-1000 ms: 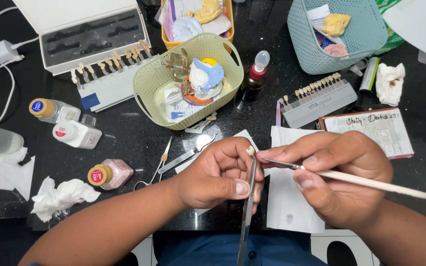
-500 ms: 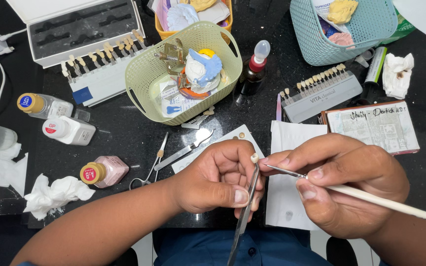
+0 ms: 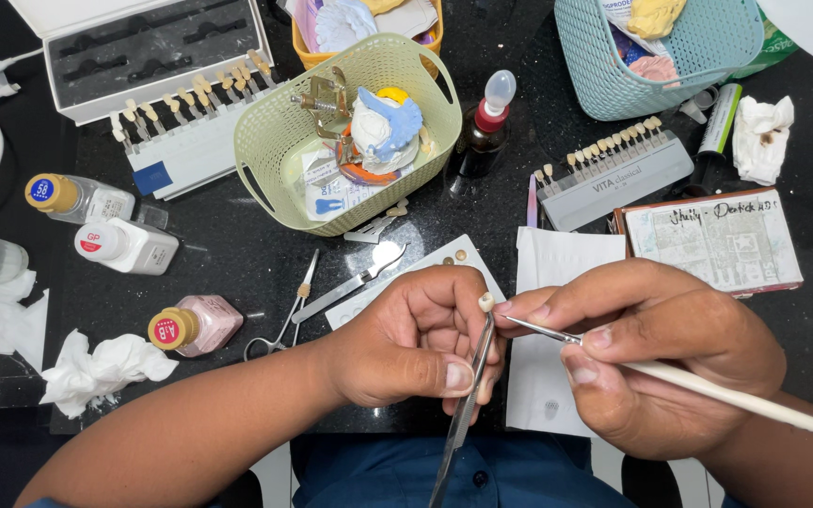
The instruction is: The person holds a small tooth-shaped object with tweezers and applies material with a fine brush, repeatedly dipping the brush into a palette and smoothing the surface. The person rotates the object to access different sides and continues applying and blending material until the end of the clip.
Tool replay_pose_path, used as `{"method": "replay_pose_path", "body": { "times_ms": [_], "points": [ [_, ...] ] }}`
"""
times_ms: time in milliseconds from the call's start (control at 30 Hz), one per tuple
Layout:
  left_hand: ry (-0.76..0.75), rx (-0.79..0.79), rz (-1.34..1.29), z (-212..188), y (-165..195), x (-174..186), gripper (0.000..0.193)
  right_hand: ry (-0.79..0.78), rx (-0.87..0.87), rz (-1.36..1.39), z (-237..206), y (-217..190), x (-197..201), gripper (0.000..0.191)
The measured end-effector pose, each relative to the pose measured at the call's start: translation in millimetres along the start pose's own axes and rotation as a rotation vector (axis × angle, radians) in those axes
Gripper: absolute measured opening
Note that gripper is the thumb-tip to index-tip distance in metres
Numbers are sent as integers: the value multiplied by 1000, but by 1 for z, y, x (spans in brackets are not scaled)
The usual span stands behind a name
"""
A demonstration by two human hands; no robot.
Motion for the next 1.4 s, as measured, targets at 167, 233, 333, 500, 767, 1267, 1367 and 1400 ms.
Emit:
{"method": "replay_pose_path", "body": {
  "times_ms": [167, 233, 333, 500, 767, 1267, 1367, 1400],
  "points": [
    [5, -16, -19, 1, -1, -1, 20, -10, -3, -4, 0, 0, 0, 32],
    [14, -18, -22, 1, -1, -1, 21, -12, -8, -11, 0, -1, 0, 33],
    [7, -18, -27, 1, -1, -1, 19, 4, -22, -29, 0, -1, 0, 31],
    [-10, -15, -37, 1, -2, -1, 17, 31, -23, -39, 0, -2, 0, 30],
    [7, -17, -25, 1, -2, -2, 20, 16, 12, -75, 0, -4, -1, 30],
    [-12, -18, -28, 1, -2, -4, 19, 28, -24, -56, -4, -2, 0, 28],
    [4, -9, -41, 0, -3, -4, 20, 44, -28, -69, -5, -2, 0, 28],
    [8, -5, -43, 0, -3, -4, 21, 52, -27, -72, -5, -2, 0, 28]
  ]
}}
Point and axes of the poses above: each hand's wrist, its own z-axis towards the middle knuckle, its own x-axis out of the back of the hand, y = z × x, the point moved 4 cm from there along z, towards the middle knuckle, and after that the axes turned 1 degree about -x, right-handed, at the moved point
